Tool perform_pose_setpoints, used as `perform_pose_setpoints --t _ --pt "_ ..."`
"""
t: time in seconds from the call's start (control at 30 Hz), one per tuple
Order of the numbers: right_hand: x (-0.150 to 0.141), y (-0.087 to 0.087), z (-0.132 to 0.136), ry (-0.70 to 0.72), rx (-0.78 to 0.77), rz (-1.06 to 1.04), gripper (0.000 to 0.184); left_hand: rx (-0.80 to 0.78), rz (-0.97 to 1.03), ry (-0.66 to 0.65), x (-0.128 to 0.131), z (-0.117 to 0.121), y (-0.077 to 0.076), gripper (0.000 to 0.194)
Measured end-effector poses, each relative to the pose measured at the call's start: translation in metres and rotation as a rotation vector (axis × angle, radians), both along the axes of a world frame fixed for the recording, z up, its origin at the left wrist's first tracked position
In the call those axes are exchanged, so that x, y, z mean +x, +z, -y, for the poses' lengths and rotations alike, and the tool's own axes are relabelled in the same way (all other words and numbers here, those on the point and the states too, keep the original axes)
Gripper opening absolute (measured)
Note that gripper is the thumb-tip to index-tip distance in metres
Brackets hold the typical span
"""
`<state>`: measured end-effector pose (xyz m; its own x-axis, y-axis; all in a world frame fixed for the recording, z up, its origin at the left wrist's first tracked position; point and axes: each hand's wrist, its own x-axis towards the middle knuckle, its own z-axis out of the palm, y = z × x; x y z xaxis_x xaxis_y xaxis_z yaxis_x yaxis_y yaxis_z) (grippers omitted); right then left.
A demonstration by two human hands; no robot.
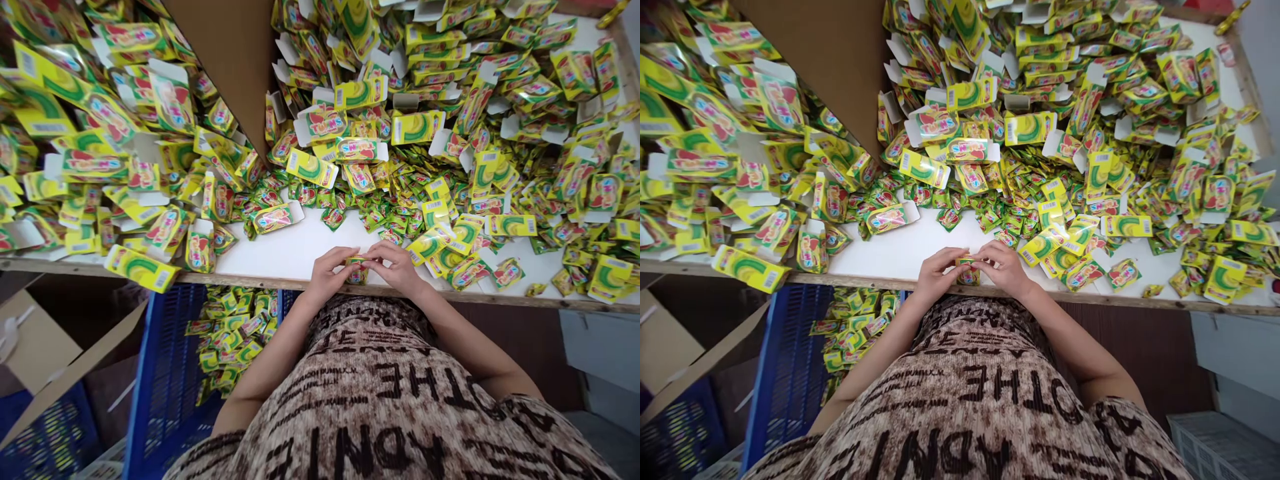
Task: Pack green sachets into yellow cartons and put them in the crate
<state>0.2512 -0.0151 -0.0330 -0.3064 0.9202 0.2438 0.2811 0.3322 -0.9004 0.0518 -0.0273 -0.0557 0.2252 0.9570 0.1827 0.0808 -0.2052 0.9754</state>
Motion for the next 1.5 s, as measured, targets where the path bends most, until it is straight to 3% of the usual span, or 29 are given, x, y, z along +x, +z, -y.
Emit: perform_pose_setpoints --t 0.07,0.13,0.23,0.33,0.37,0.43,0.5,0.57,0.6,0.67,0.73,0.83,0.9,0.97,1.03,1.13,1.2,1.3,1.37,1.43,1.5 --pt "-0.002 -0.001 0.002 -0.036 -0.024 0.003 0.013 -0.141 0.090 -0.001 0.002 0.000 -0.002 0.055" --pt "-0.004 -0.003 0.005 -0.071 -0.042 -0.004 0.017 -0.187 0.122 -0.016 0.001 -0.001 -0.003 0.060" --pt "0.000 -0.001 0.004 -0.032 -0.060 -0.021 0.013 -0.044 0.018 -0.078 -0.002 -0.003 -0.004 0.036" --pt "0.016 0.005 -0.021 0.024 -0.041 0.056 0.014 0.059 -0.056 -0.110 0.001 -0.004 -0.004 0.023" --pt "0.024 0.007 -0.037 -0.025 -0.021 0.109 0.014 0.044 -0.062 -0.094 0.003 -0.004 -0.003 0.024" --pt "0.039 0.006 -0.074 -0.329 0.020 0.212 0.014 -0.047 -0.031 0.005 0.006 -0.004 0.002 0.028" --pt "0.052 0.000 -0.113 -0.479 -0.009 0.338 0.033 -0.182 0.050 0.179 -0.003 -0.001 0.012 0.033" --pt "0.061 -0.008 -0.143 -0.499 -0.112 0.378 0.036 -0.323 0.091 0.272 -0.029 0.007 0.027 0.033" --pt "0.064 -0.011 -0.152 -0.506 -0.181 0.336 0.032 -0.394 0.066 0.249 -0.050 0.013 0.034 0.033" --pt "0.071 -0.013 -0.159 -0.520 -0.320 0.121 0.027 -0.566 -0.099 0.052 -0.102 0.033 0.044 0.033" --pt "0.078 -0.010 -0.153 -0.485 -0.443 -0.148 0.031 -0.739 -0.293 -0.121 -0.156 0.058 0.044 0.036" --pt "0.085 0.001 -0.134 -0.367 -0.573 -0.348 0.040 -0.906 -0.540 -0.061 -0.212 0.091 0.034 0.051" --pt "0.085 0.007 -0.120 -0.352 -0.572 -0.352 0.041 -0.938 -0.608 -0.025 -0.221 0.099 0.032 0.055" --pt "0.083 0.010 -0.106 -0.379 -0.473 -0.264 0.037 -0.897 -0.571 -0.070 -0.206 0.093 0.038 0.050" --pt "0.078 0.011 -0.090 -0.424 -0.301 -0.089 0.031 -0.821 -0.464 -0.165 -0.175 0.074 0.047 0.042" --pt "0.070 0.012 -0.061 -0.431 -0.044 0.177 0.021 -0.774 -0.248 -0.336 -0.110 0.035 0.051 0.037" --pt "0.067 0.013 -0.044 -0.454 0.048 0.262 0.019 -0.763 -0.110 -0.377 -0.059 0.008 0.040 0.035" --pt "0.066 0.011 -0.027 -0.591 0.037 0.204 0.023 -0.567 -0.028 -0.185 0.020 -0.028 0.014 0.029" --pt "0.068 0.008 -0.020 -0.662 -0.032 0.101 0.027 -0.326 -0.164 -0.027 0.065 -0.048 -0.001 0.024" --pt "0.069 0.003 -0.013 -0.673 -0.091 0.045 0.028 -0.134 -0.349 0.064 0.095 -0.062 -0.009 0.024" --pt "0.069 -0.003 -0.005 -0.669 -0.109 0.058 0.028 -0.065 -0.461 0.081 0.109 -0.069 -0.011 0.029"
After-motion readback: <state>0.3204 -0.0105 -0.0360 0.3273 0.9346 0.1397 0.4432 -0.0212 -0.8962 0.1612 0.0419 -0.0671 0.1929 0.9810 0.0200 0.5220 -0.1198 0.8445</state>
